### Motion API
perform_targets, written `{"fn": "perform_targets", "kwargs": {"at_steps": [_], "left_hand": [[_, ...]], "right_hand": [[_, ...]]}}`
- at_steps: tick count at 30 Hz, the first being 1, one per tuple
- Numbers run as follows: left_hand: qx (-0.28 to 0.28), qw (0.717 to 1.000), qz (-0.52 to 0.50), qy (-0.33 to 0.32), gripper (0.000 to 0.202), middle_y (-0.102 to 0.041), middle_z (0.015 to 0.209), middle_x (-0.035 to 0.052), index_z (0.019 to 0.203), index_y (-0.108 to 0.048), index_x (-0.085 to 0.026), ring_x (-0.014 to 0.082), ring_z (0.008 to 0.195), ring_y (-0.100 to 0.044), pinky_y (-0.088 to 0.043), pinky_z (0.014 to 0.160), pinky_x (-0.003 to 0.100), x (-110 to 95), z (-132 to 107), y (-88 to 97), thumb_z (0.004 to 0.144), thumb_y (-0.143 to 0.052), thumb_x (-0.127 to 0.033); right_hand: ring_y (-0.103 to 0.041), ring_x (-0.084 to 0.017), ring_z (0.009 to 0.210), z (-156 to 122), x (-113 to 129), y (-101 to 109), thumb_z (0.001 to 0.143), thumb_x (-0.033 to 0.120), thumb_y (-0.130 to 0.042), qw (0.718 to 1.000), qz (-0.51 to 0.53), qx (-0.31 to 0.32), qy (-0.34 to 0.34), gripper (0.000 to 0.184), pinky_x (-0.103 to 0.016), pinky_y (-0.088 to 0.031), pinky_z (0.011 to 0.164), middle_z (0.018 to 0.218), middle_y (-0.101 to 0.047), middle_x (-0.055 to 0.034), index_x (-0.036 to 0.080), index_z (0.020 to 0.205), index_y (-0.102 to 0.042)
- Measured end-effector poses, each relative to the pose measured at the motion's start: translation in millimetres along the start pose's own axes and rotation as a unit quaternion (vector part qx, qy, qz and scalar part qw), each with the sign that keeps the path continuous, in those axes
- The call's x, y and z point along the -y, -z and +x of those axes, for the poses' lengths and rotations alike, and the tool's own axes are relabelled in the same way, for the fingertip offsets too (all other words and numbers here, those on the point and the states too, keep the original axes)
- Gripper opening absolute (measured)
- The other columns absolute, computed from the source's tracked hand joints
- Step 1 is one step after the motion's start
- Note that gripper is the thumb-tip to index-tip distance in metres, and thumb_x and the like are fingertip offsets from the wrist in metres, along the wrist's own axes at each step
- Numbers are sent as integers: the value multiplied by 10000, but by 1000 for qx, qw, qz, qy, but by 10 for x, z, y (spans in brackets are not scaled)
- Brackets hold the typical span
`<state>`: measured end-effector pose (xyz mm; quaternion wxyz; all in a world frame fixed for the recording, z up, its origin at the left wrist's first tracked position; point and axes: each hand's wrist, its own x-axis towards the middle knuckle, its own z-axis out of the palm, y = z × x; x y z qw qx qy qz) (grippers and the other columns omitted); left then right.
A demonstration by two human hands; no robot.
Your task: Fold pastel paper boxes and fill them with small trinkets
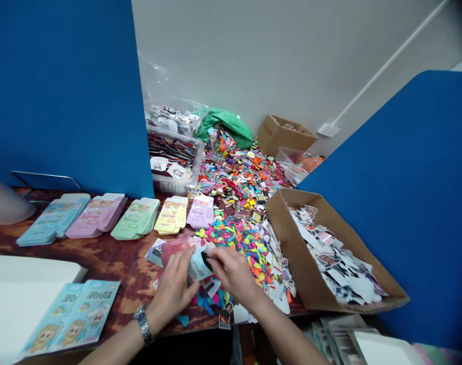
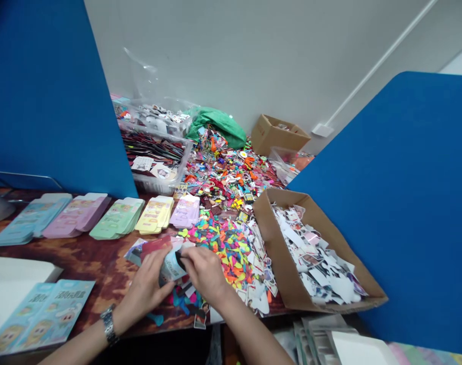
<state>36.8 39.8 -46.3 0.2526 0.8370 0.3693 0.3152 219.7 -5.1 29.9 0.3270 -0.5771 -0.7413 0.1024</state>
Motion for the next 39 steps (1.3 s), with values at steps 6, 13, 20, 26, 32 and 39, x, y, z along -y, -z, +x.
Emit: {"fn": "perform_targets", "kwargs": {"at_steps": [6, 13, 20, 26, 32, 39], "left_hand": [[18, 1000, 2, 4, 743, -510, 1347, 158, 1455, -263, -206, 319, 1213, -511, -450, 1003, 497, 44, -1, 4, 793, -599, -184], [20, 1000, 15, 17, 711, -536, 1328, 156, 1451, -296, -180, 318, 1197, -526, -460, 991, 485, 94, -15, 50, 805, -592, -210], [12, 999, 40, 27, 759, -539, 1315, 159, 1475, -290, -184, 337, 1165, -538, -472, 964, 505, 77, 24, -77, 782, -597, -193], [5, 1000, 15, 16, 770, -542, 1332, 160, 1477, -274, -195, 322, 1203, -543, -472, 985, 486, 132, 29, -125, 780, -601, -201], [3, 998, -3, 58, 712, -547, 1344, 141, 1444, -316, -205, 310, 1235, -541, -475, 1007, 467, 148, 61, 36, 806, -621, -278], [0, 997, -5, 74, 715, -547, 1348, 133, 1444, -306, -228, 314, 1241, -538, -475, 1011, 486, 166, 66, 55, 808, -631, -266]], "right_hand": [[-646, -192, 969, -3, -325, 52, 969, 238, -503, 1000, -29, -5, -7, 203, -314, -506, 846, 1053, -702, -70, 232, 1121, -639], [-629, -214, 781, -49, -1020, 80, 869, 159, -606, 938, -252, 78, -225, 133, -265, -451, 640, 773, -681, -65, 221, 773, -673], [-613, -197, 845, 58, -412, 59, 959, 243, -516, 991, -108, 10, -72, 152, -292, -465, 761, 882, -692, -50, 223, 925, -663], [-650, -181, 872, 87, -61, -77, 976, 210, -460, 996, 44, 67, -26, 245, -271, -495, 765, 968, -723, -43, 225, 1171, -608], [-676, -144, 831, 537, -797, 99, 993, 304, -435, 966, -93, 21, -239, 250, -226, -494, 759, 954, -724, -10, 229, 1128, -632], [-633, -324, 1056, 1090, -1576, -171, 857, 321, -652, 915, -192, 12, -355, 248, -454, -457, 888, 1026, -701, -147, 200, 1073, -679]]}}
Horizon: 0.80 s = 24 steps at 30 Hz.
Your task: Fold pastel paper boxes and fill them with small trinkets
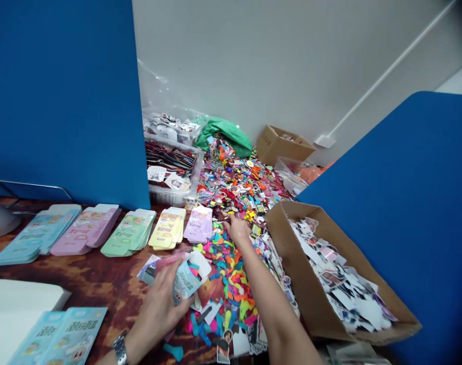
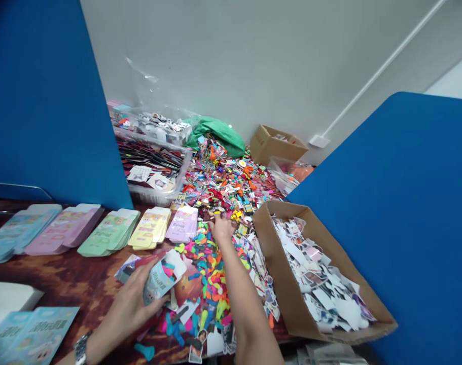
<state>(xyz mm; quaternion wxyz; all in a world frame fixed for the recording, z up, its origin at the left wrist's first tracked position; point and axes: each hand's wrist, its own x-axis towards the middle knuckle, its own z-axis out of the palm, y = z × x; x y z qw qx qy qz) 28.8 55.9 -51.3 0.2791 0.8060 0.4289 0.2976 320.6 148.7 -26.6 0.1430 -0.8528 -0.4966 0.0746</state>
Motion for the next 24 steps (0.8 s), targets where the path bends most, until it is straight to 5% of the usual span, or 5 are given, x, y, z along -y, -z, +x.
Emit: {"fn": "perform_targets", "kwargs": {"at_steps": [5, 9, 15, 19, 24], "left_hand": [[-10, 1000, -2, 10, 726, -531, 1356, 128, 1427, -333, -224, 316, 1261, -516, -450, 1035, 487, 62, 35, 30, 780, -659, -271], [-25, 999, -1, 30, 669, -569, 1287, 134, 1371, -399, -199, 316, 1200, -556, -475, 998, 474, 91, 82, 53, 783, -676, -356], [-22, 999, -3, 31, 699, -547, 1286, 140, 1404, -332, -198, 315, 1198, -539, -462, 1001, 494, 79, 132, 23, 802, -662, -329], [-27, 999, -15, 20, 681, -521, 1319, 140, 1398, -323, -208, 318, 1231, -513, -438, 1028, 512, 63, 129, 2, 807, -650, -293], [-13, 1000, -9, 18, 670, -523, 1313, 134, 1390, -320, -217, 314, 1230, -515, -449, 1020, 506, 55, 91, 17, 811, -647, -295]], "right_hand": [[-638, -308, 1035, 27, 0, -57, 815, 283, -683, 999, 33, -9, -25, 353, -429, -469, 874, 1067, -684, -133, 223, 1160, -640], [-635, -241, 1033, -203, 93, 125, 918, 297, -510, 992, 118, -27, 35, 305, -349, -481, 886, 1091, -686, -103, 191, 1189, -601], [-661, -172, 797, -1184, 528, 296, 896, 315, -596, 890, 415, 34, 188, 256, -286, -523, 725, 883, -704, -21, 228, 1136, -577], [-607, -203, 963, -1394, 580, 262, 924, 269, -582, 914, 264, -14, 309, 121, -347, -469, 884, 926, -708, -40, 230, 926, -696], [-609, -177, 1062, -682, 262, 188, 999, 249, -420, 991, -11, -8, 130, 280, -277, -443, 906, 1115, -688, -80, 208, 1141, -658]]}}
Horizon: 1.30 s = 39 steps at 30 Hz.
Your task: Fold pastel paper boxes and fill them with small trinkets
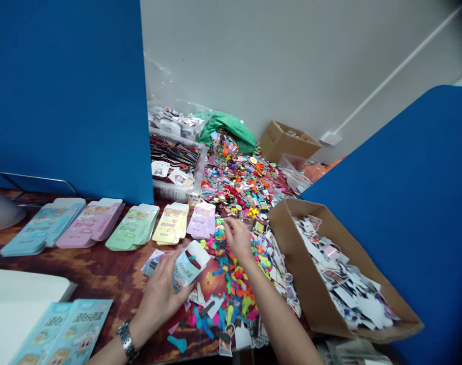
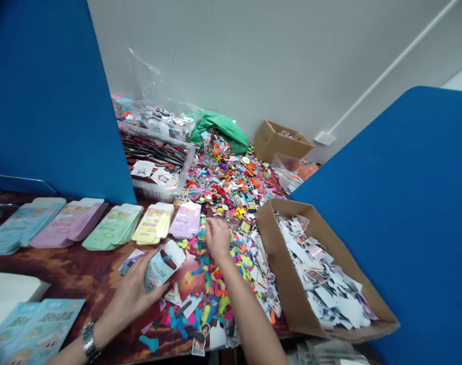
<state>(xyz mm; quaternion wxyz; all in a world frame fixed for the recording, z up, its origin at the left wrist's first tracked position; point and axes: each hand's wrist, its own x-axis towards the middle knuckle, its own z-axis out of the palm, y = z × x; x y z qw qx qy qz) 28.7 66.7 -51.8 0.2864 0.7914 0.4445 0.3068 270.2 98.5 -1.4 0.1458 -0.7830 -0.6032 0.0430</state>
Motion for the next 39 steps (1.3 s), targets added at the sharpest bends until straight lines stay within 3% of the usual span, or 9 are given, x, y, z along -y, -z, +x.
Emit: {"fn": "perform_targets", "kwargs": {"at_steps": [5, 8, 12, 16, 19, 26, 30, 35, 39], "left_hand": [[-1, 1000, 14, -16, 685, -534, 1331, 124, 1411, -322, -217, 297, 1242, -521, -452, 1032, 474, -16, -28, 22, 806, -637, -278], [-23, 999, 20, -9, 662, -564, 1298, 133, 1391, -366, -198, 304, 1212, -549, -471, 1010, 467, 7, -38, 50, 806, -645, -331], [-44, 999, 22, 3, 674, -582, 1275, 148, 1372, -398, -174, 319, 1187, -568, -478, 999, 479, 67, -44, 78, 773, -666, -329], [-28, 1000, 12, 5, 684, -585, 1252, 149, 1370, -389, -180, 323, 1169, -572, -481, 986, 492, 69, -22, 86, 757, -673, -294], [-17, 1000, 2, -9, 708, -570, 1282, 146, 1398, -354, -204, 325, 1193, -555, -468, 997, 507, 31, -4, 89, 771, -669, -302], [9, 999, -3, -43, 769, -486, 1425, 162, 1475, -249, -202, 321, 1332, -461, -403, 1086, 516, -31, -90, 137, 808, -626, -272], [11, 999, 11, -31, 830, -383, 1520, 150, 1522, -114, -234, 318, 1385, -400, -389, 1104, 506, -68, -129, 244, 855, -601, -318], [5, 997, -13, -70, 658, -511, 1384, 133, 1403, -309, -250, 287, 1264, -530, -475, 1024, 457, -141, -127, 318, 834, -632, -315], [-3, 996, -17, -83, 610, -535, 1342, 139, 1370, -313, -241, 269, 1198, -581, -506, 980, 433, -185, -188, 337, 834, -603, -261]], "right_hand": [[-680, -251, 859, 492, -273, -174, 883, 241, -599, 991, -82, 80, -75, 173, -310, -461, 729, 902, -728, -125, 174, 990, -717], [-667, -251, 894, 480, -220, -158, 906, 259, -563, 988, -107, 83, -71, 231, -306, -452, 709, 989, -713, -130, 196, 1088, -691], [-588, -247, 1067, 231, -64, 134, 969, 293, -471, 991, -117, 36, -46, 333, -313, -443, 803, 1152, -655, -97, 272, 1280, -590], [-564, -221, 1027, -174, 179, 467, 988, 262, -464, 992, -65, -20, 103, 257, -304, -429, 854, 1089, -676, -63, 257, 1174, -641], [-581, -202, 911, -455, 407, 501, 951, 209, -539, 967, -22, 19, 254, 155, -283, -443, 799, 953, -699, -42, 232, 1021, -675], [-624, -204, 841, -730, 715, 295, 887, 88, -544, 939, 9, 84, 332, 269, -284, -477, 778, 927, -713, -61, 162, 1138, -604], [-642, -216, 920, -765, 667, 405, 933, 130, -480, 944, 85, 25, 318, 315, -316, -503, 827, 1004, -713, -81, 195, 1226, -576], [-652, -207, 1014, -828, 663, 403, 930, 192, -534, 949, 221, -6, 226, 301, -330, -535, 880, 1139, -684, -75, 233, 1222, -594], [-635, -196, 1066, -967, 756, 291, 954, 149, -476, 930, 283, -38, 230, 330, -332, -520, 923, 1145, -682, -76, 243, 1251, -585]]}}
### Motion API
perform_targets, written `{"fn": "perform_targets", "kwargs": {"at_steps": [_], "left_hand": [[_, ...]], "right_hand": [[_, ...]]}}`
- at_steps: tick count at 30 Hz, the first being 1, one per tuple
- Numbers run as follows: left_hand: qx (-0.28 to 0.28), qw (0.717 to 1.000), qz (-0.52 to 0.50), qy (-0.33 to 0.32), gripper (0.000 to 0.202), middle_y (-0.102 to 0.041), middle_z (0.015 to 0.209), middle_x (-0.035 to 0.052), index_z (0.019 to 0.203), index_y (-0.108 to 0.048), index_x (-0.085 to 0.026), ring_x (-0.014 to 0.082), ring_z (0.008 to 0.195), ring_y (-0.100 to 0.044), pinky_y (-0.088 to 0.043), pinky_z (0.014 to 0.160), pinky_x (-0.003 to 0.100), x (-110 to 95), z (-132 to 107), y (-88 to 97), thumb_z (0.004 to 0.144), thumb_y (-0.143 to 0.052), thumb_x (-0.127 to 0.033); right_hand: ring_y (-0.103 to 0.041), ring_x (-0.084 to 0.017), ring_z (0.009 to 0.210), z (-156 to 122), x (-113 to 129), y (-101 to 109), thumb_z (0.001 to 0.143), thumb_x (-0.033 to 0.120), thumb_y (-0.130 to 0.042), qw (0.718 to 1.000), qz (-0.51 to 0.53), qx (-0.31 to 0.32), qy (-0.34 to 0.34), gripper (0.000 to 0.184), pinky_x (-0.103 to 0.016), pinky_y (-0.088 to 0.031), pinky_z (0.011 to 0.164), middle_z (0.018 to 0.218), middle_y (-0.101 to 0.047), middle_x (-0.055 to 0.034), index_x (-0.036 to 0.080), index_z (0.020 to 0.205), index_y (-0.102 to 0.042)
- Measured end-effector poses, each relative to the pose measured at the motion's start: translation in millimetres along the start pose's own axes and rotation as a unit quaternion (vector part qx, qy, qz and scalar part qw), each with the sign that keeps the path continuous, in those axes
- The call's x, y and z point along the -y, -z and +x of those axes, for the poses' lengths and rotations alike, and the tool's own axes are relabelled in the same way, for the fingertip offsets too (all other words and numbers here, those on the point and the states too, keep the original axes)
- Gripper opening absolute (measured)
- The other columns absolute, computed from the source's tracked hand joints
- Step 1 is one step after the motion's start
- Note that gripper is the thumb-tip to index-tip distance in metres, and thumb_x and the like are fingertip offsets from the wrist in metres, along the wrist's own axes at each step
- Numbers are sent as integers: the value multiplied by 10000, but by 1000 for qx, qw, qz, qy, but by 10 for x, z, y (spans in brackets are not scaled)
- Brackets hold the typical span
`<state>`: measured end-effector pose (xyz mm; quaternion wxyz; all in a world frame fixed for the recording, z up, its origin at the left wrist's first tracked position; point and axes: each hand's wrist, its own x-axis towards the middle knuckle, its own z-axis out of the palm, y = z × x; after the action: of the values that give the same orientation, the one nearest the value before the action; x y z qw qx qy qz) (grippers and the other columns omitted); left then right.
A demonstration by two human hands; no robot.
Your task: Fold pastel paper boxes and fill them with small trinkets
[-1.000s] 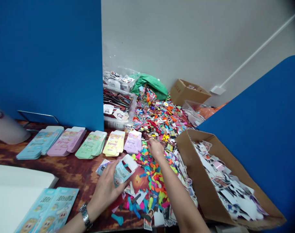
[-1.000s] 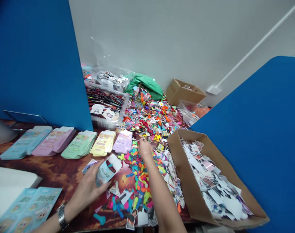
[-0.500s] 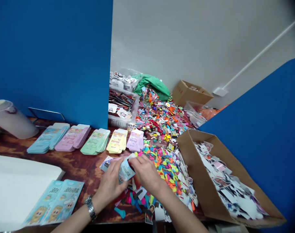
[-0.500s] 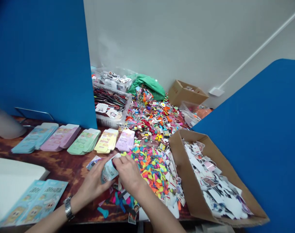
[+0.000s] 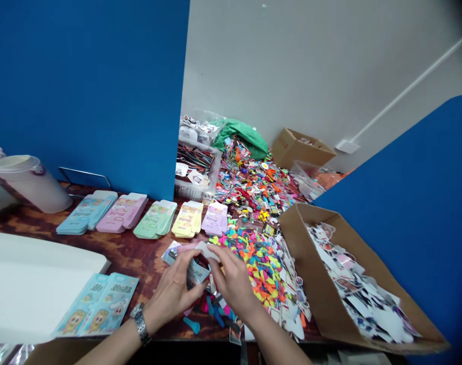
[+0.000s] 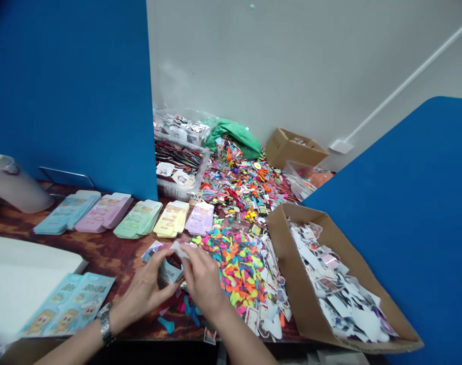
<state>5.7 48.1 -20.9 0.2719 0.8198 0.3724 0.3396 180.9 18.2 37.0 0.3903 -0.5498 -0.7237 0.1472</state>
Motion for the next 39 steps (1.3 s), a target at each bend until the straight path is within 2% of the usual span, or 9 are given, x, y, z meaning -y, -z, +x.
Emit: {"fn": "perform_targets", "kwargs": {"at_steps": [4, 10, 16, 21, 25, 27, 33, 36, 39], "left_hand": [[-4, 999, 18, 27, 771, -502, 1395, 173, 1474, -166, -204, 285, 1246, -555, -494, 1000, 435, -33, -65, 30, 837, -596, -264], [-1, 999, 49, 21, 834, -425, 1482, 167, 1537, -28, -216, 296, 1356, -445, -448, 1053, 433, -73, -75, 58, 887, -544, -294], [3, 993, 110, 29, 895, -496, 1388, 189, 1543, 54, -210, 316, 1217, -559, -518, 931, 424, -77, -114, 55, 879, -536, -319], [-15, 980, 201, 0, 943, -530, 1303, 204, 1534, 102, -167, 364, 1164, -559, -429, 995, 565, -40, -142, 59, 859, -538, -320], [9, 984, 178, 25, 930, -530, 1236, 185, 1527, 134, -175, 318, 1076, -592, -535, 846, 422, -22, -154, 70, 871, -512, -302], [21, 984, 173, 44, 932, -533, 1194, 167, 1528, 132, -193, 309, 1037, -596, -542, 820, 412, -33, -180, 103, 865, -515, -293], [85, 962, 252, 59, 839, -544, 1183, 143, 1543, -119, -274, 294, 950, -595, -531, 780, 402, -98, -428, 411, 814, -534, -250], [83, 925, 361, 88, 691, -589, 1081, 133, 1488, -324, -258, 305, 900, -580, -505, 794, 456, -51, -578, 581, 835, -545, -304], [76, 889, 439, 107, 600, -613, 1075, 158, 1405, -464, -213, 373, 1026, -552, -415, 934, 590, 66, -703, 669, 828, -598, -310]], "right_hand": [[-637, -171, 1042, -32, 95, -23, 955, 136, -484, 997, 77, 5, 14, 285, -305, -521, 910, 1082, -689, -55, 259, 1141, -662], [-663, -173, 920, 13, 163, -10, 926, 187, -541, 994, 89, 18, -61, 191, -274, -538, 810, 965, -702, -52, 220, 1023, -703], [-686, -175, 876, -10, 210, -81, 861, 115, -548, 995, 52, -14, -84, 214, -260, -553, 759, 923, -718, -33, 223, 944, -712], [-680, -195, 1038, -176, 260, -227, 924, 103, -480, 998, 32, -44, -8, 369, -326, -556, 909, 1121, -720, -51, 260, 1210, -651], [-605, -222, 1201, -346, 199, -436, 941, 80, -432, 997, 1, -77, 32, 501, -387, -523, 1003, 1303, -632, -86, 249, 1408, -495], [-589, -226, 1223, -391, 169, -500, 942, 78, -424, 997, -1, -71, 43, 517, -398, -517, 1017, 1322, -617, -100, 232, 1433, -465], [-619, -209, 1174, -337, 187, -621, 951, 134, -462, 995, 99, 13, -10, 426, -370, -530, 988, 1263, -655, -80, 247, 1354, -542], [-640, -198, 1135, -255, 209, -869, 936, 117, -463, 988, 148, 44, -6, 425, -348, -539, 966, 1244, -664, -77, 249, 1330, -554], [-638, -198, 1121, -174, 220, -1184, 911, 90, -469, 986, 146, 71, 31, 446, -354, -533, 968, 1220, -672, -78, 248, 1319, -555]]}}
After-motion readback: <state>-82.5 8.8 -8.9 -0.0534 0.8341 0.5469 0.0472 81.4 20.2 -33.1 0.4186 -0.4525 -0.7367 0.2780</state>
